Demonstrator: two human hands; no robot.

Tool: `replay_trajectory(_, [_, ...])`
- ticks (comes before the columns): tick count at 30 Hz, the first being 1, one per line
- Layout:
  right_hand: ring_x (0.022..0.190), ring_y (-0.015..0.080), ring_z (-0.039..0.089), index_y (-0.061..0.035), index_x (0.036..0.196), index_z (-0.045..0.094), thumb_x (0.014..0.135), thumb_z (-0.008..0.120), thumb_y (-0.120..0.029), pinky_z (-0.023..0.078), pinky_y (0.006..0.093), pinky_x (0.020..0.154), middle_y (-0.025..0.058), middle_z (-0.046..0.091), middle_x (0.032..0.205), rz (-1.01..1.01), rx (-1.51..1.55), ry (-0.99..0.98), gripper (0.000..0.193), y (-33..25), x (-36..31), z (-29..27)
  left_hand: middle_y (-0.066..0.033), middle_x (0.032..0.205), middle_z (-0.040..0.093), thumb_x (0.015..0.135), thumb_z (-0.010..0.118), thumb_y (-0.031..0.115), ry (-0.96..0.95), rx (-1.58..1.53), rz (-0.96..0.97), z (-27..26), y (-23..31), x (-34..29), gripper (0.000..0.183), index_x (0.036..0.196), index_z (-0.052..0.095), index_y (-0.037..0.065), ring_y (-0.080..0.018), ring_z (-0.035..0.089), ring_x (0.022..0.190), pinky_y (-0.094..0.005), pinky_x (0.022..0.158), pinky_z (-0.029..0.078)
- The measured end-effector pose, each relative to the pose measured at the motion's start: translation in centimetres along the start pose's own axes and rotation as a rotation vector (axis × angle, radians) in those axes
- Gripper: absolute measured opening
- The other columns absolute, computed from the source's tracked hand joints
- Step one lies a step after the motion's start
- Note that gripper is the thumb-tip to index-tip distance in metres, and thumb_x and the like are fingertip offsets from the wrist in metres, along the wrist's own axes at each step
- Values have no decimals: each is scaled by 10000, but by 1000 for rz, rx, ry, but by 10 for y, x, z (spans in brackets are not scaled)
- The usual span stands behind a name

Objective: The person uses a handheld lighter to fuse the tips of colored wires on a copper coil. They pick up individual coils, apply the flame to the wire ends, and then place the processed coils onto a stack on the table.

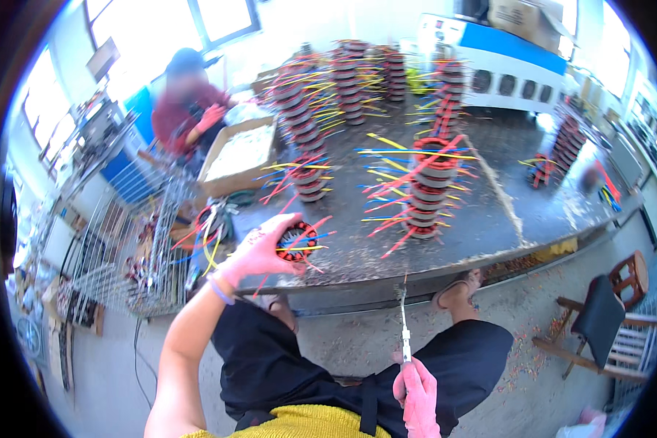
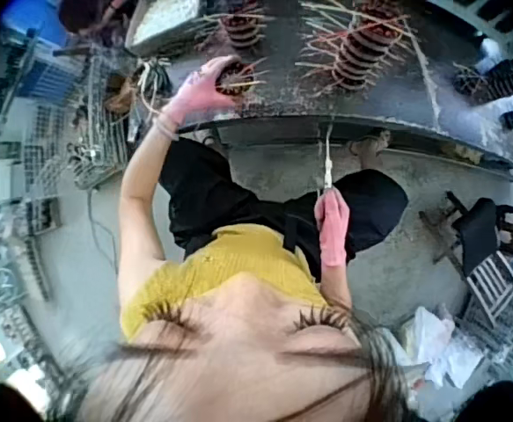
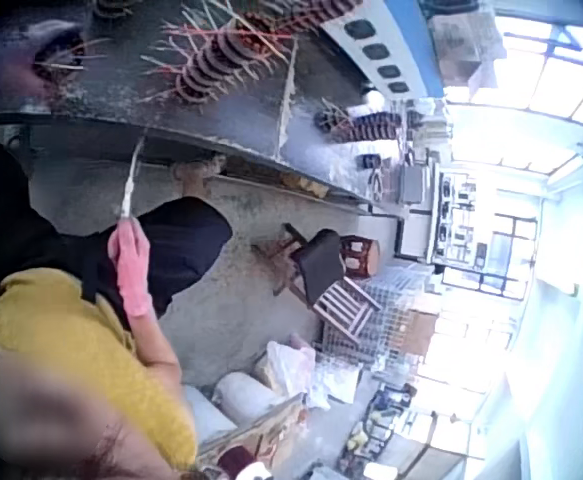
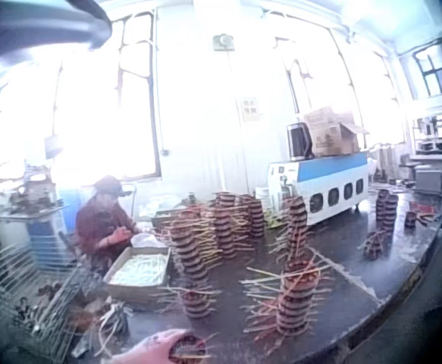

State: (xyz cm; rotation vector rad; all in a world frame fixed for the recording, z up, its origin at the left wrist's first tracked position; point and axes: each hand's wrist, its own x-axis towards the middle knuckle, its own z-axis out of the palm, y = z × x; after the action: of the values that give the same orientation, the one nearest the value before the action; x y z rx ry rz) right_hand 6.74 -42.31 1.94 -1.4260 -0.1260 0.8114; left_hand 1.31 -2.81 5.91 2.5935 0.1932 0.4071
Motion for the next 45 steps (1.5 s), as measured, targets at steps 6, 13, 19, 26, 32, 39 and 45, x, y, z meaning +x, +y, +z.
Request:
replay_trajectory(6, [446, 38, 284, -147, 700, 453, 1032, 496, -322, 173, 241, 426, -71, 351, 546, -24, -47, -44, 378, 12, 5, 28, -235, 1415, 485, 624, 844, 476, -42, 157, -194, 29, -57, -53, 1033, 1419, 424, -32, -361, 453, 1336, -409, 1126, 347])
replay_trajectory(13, [441, 60, 289, -136, 683, 427, 1013, 520, -373, 171, 255, 431, -52, 338, 540, -73, -68, -16, 416, 11, 17, 29, -199, 1266, 573, 859, 702, 344, 508, -330, -27, -34, 18, -74, 621, 1338, 499, 4, -327, 566, 1198, -391, 1036, 436])
replay_trajectory(19, [475, 57, 285, -143, 677, 433, 1004, 519, -372, 165, 263, 460, -61, 327, 557, -45, -95, -4, 408, 9, 28, 27, -40, 1075, 617, 1008, 455, 405, 1366, -1097, 759, -108, 161, -106, 459, 1233, 545, 16, -116, 553, 721, -352, 902, 491])
replay_trajectory(26, [476, 53, 289, -141, 684, 438, 1014, 504, -374, 172, 257, 459, -60, 338, 560, -21, -43, -100, 410, 7, 32, 38, -53, 1082, 616, 1006, 458, 407, 687, -1399, 1002, -52, 224, -61, 460, 1239, 534, 17, -136, 552, 755, -363, 913, 482])
replay_trajectory(32, [470, 47, 299, -137, 697, 442, 1030, 485, -381, 184, 245, 448, -59, 356, 561, -77, -52, -137, 415, 6, 21, 29, -63, 1089, 616, 1005, 460, 408, 494, -1460, 1011, -27, 244, -60, 462, 1245, 525, 18, -152, 552, 784, -373, 922, 474])
replay_trajectory(39, [471, 42, 305, -133, 705, 448, 1038, 475, -380, 191, 237, 443, -58, 366, 560, -74, -61, -138, 416, 8, 31, 17, -75, 1097, 615, 1004, 463, 409, 418, -1470, 924, -21, 245, -51, 465, 1251, 514, 19, -172, 551, 818, -385, 932, 464])
replay_trajectory(45, [563, 90, 416, -127, 738, 493, 1016, 492, -324, 310, 240, 511, -28, 447, 653, 4, -84, -80, 341, 17, 28, 6, -85, 1104, 615, 1003, 465, 410, 382, -1528, 893, -13, 239, -58, 468, 1257, 505, 20, -189, 550, 847, -395, 941, 456])
